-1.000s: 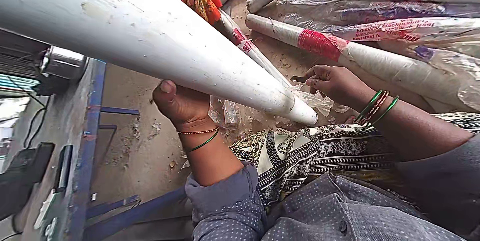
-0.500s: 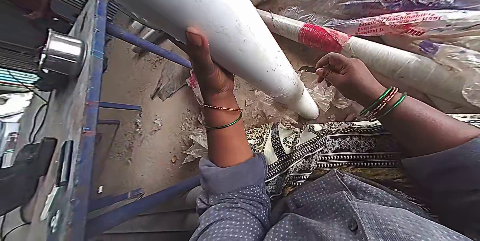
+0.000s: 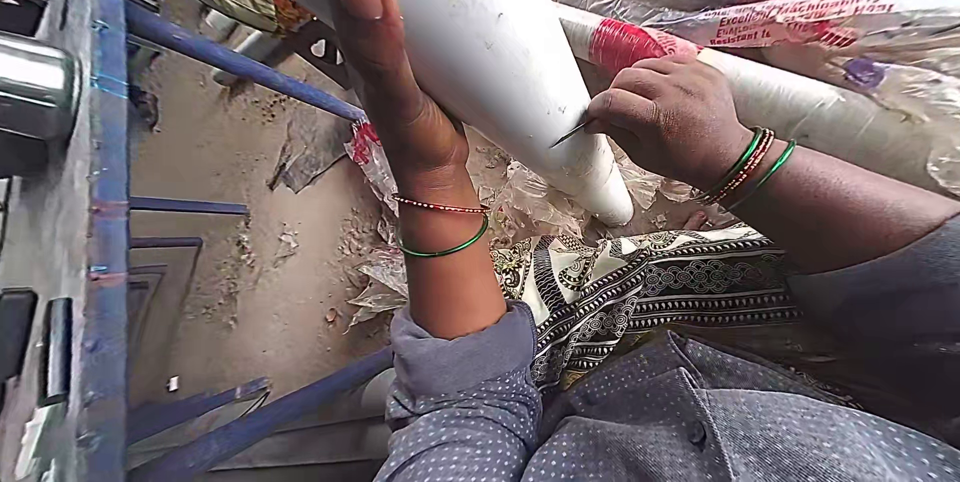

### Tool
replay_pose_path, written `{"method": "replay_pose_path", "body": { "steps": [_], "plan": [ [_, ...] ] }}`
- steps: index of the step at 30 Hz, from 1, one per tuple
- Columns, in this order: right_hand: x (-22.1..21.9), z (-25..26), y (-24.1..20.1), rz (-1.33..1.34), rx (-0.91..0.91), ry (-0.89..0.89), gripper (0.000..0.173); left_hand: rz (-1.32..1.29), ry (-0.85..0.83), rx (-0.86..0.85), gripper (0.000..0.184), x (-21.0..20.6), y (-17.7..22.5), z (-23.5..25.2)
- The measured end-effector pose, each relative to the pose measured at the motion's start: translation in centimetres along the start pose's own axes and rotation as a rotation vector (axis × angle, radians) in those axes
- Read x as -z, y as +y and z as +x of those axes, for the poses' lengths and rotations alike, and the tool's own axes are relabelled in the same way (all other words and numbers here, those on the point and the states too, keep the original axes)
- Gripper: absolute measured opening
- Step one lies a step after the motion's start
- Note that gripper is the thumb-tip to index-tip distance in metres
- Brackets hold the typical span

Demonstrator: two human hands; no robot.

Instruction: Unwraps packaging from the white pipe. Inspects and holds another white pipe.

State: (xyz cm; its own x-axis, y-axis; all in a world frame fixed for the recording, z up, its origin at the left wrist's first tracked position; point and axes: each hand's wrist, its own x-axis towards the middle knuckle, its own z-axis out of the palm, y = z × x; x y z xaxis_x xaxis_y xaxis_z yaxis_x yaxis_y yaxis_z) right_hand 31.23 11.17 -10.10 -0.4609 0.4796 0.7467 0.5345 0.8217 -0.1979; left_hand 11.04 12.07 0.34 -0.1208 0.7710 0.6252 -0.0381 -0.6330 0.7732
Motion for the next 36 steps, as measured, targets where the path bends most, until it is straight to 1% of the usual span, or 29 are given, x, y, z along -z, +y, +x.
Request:
{"method": "replay_pose_path", "body": {
  "steps": [3,6,9,12,15,16,18,20,22,26,29,31,34,36],
  "plan": [
    [-1.2,-1.4,-0.1,-0.026,0.012,-0.077,0.024,-0.032,0.025,0.036,0.039,1.0,-0.4,0.4],
    [-2.2,-2.3,-0.4,-0.002,0.015,-0.134,0.027,-0.045,0.035,0.045,0.035,2.0,-0.7,0.7],
    [-1.4,-0.8,-0.9,-0.025,0.021,-0.075,0.026,-0.074,0.061,0.034,0.032,2.4,-0.8,0.7],
    [-0.2,2.0,-2.0,-0.059,-0.04,0.028,0.027,-0.07,0.085,0.022,0.028,2.6,-0.7,0.3],
    [-1.0,1.6,-2.3,-0.055,-0.031,0.006,0.028,-0.091,0.073,0.027,0.041,2.7,-0.5,0.2],
    [-1.6,0.8,-2.1,-0.048,-0.009,-0.019,0.028,-0.086,0.066,0.026,0.042,2.8,-0.4,0.1],
    [-2.6,-1.1,-2.0,-0.029,0.018,-0.082,0.028,-0.062,0.069,0.018,0.032,2.7,-0.3,-0.1],
    [-2.6,-1.7,-2.1,-0.039,0.026,-0.12,0.029,-0.034,0.081,0.01,0.025,2.6,-0.3,0.0],
    [-1.8,-0.9,-2.2,-0.063,0.04,-0.091,0.03,-0.003,0.09,0.003,0.024,2.5,-0.4,0.1],
    [0.0,1.8,-2.8,-0.111,-0.007,0.034,0.027,0.029,0.085,0.01,0.023,2.2,-0.6,-0.1],
    [-0.5,1.1,-2.4,-0.113,0.006,0.043,0.027,0.004,0.057,0.011,0.024,2.0,-0.4,-0.2],
    [-1.0,-0.4,-1.6,-0.099,0.018,0.017,0.026,0.001,0.062,0.0,0.023,1.9,-0.5,-0.2],
    [-1.4,-2.1,-0.4,-0.033,0.021,-0.108,0.028,-0.012,0.081,0.007,0.024,1.8,-0.7,0.0],
    [-1.6,-2.2,-0.4,0.026,0.012,-0.114,0.03,-0.002,0.091,0.016,0.024,1.6,-0.7,0.3]
  ]
}}
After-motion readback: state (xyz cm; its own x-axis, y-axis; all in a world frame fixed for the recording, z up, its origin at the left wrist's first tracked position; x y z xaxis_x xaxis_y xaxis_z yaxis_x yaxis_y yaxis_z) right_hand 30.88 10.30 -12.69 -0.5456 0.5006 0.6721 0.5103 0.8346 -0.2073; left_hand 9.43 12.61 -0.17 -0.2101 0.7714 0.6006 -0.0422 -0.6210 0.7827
